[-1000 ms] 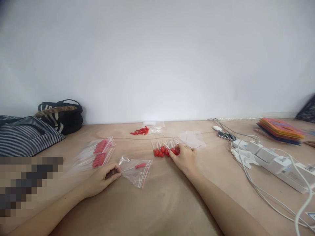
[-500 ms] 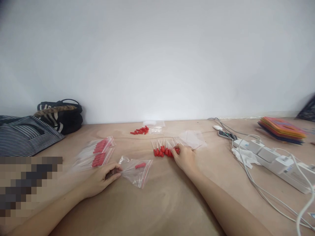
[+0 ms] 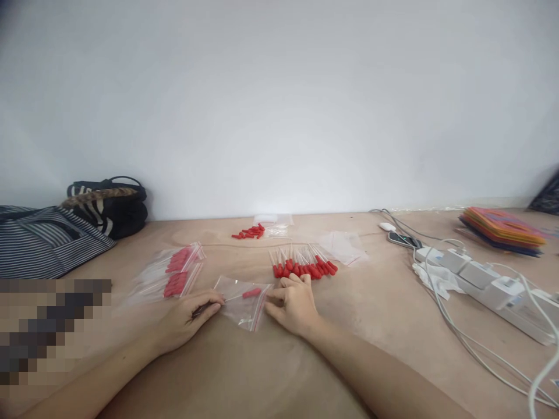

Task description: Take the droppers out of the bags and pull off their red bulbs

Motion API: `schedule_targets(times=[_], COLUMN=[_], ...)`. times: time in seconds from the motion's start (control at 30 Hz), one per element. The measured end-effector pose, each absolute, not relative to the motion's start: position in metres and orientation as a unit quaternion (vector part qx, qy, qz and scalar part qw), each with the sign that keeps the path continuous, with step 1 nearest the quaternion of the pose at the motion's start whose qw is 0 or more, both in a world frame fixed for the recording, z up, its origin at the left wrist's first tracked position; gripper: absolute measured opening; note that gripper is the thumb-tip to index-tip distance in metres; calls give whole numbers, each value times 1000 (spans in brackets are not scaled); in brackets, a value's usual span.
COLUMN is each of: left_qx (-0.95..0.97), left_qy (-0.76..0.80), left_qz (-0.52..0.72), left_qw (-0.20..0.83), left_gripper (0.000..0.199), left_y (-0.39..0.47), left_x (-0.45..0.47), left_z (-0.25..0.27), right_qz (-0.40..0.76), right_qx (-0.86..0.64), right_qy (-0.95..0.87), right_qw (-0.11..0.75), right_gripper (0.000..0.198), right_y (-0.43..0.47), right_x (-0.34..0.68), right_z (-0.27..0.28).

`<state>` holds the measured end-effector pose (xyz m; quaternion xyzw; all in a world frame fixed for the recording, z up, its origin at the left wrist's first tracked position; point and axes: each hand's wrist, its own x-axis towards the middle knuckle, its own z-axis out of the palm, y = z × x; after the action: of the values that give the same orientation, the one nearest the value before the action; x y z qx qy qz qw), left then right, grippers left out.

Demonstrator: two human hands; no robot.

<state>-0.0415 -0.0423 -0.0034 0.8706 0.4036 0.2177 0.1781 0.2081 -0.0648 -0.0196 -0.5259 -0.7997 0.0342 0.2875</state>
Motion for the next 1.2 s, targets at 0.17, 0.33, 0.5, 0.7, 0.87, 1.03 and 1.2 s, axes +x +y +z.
schedule_targets(times=[0.17,0.33,0.5,0.7,0.87,1.03,1.2], left_qx=[882,892,891,883,870,861,851], left_qy=[384,369,368,387,415,433,449], left_qz=[196,171,160,155,174,198,210], left_qw=[190,199,210,217,200,182,175], left_gripper=[16,18,26,28,27,25,22], left_y=[-44,-46,-47,-48,-44,-39,-34], left_x=[-41,-43,-43,-43,-46,-51,-59], left_z=[0,2,2,1,-4,-6,-5], right_qz=[40,71,97,83,67,50,32], right_qx=[-532,-544,-555,-551,-499,-535,-521], right_qy=[-813,-799,-780,-778,-784,-699,-700], right_qw=[233,244,272,291,364,472,488], right_gripper=[21,17,24,5,5,16,18], right_y=[-64,-61,-56,-59,-61,-52,-40], right_x=[202,196,195,192,219,252,249], right_z=[-17,-19,-24,-23,-13,-8,-5])
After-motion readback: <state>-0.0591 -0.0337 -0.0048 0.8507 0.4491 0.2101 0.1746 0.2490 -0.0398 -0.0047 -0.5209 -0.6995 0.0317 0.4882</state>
